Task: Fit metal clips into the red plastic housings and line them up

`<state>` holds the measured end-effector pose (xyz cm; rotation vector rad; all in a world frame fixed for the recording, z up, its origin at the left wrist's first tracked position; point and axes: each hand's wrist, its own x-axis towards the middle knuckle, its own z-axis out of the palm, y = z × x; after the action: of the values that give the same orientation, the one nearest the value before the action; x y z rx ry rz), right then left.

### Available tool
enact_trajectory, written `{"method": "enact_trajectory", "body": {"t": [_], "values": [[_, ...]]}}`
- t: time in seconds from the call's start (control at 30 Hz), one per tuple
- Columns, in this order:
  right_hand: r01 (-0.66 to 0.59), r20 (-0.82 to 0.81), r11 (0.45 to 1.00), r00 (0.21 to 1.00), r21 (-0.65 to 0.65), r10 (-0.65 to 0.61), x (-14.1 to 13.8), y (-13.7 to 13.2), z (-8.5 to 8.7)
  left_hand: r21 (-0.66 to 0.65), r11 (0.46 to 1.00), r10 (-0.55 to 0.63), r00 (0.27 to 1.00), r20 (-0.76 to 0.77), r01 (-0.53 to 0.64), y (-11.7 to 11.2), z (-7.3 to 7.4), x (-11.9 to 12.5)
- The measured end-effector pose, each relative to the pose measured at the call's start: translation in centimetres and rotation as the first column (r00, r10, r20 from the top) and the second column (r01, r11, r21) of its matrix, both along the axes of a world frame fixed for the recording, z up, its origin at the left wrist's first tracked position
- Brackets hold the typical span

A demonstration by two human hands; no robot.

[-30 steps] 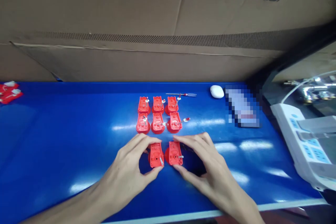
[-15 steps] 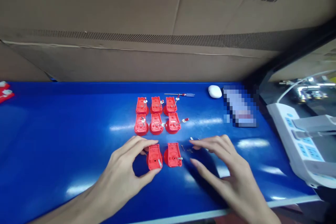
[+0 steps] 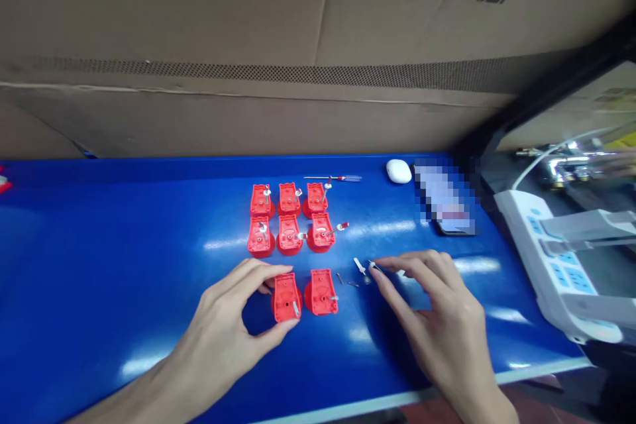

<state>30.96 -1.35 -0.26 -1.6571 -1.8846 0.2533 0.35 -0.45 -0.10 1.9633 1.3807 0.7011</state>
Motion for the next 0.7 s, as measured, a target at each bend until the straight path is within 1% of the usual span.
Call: {"method": "enact_trajectory", "body": {"t": [0.13,0.2,0.37,0.47,0.57,0.63,0.7], "values": [[0.061,-0.046,0.985,0.997,-0.160,-0.069,0.1,0.3,-0.6,0.007,1.000,0.004,1.000,-0.007,-0.004,0.0,0.0,0.0],[0.069,-0.062,0.976,0.995,-0.208,-0.084,0.3,0.5,-1.0,0.006,1.000,0.000,1.000,-0.008,0.000,-0.1,0.0,0.0],[0.057,-0.094,0.972,0.992,-0.229,-0.080,0.7,0.7,-1.8,0.010,1.000,-0.003,1.000,-0.018,0.003,-0.1,0.2,0.0],[0.087,-0.113,0.968,0.987,-0.235,-0.117,0.5,0.6,-1.5,0.027,1.000,-0.004,1.000,-0.027,0.004,-0.1,0.3,0.0],[0.091,-0.206,0.962,0.967,-0.256,-0.146,-0.1,0.3,-1.0,0.052,0.999,-0.004,0.998,-0.059,0.007,-0.3,0.4,0.0],[0.059,-0.248,0.965,0.961,-0.256,-0.125,-0.7,0.2,-0.8,0.114,0.993,-0.015,0.994,-0.105,0.027,-0.5,0.5,-0.1],[0.031,-0.238,0.969,0.967,-0.245,-0.092,-1.2,0.1,-0.8,0.250,0.965,-0.031,0.984,-0.177,0.075,-0.6,0.6,-0.1]]}}
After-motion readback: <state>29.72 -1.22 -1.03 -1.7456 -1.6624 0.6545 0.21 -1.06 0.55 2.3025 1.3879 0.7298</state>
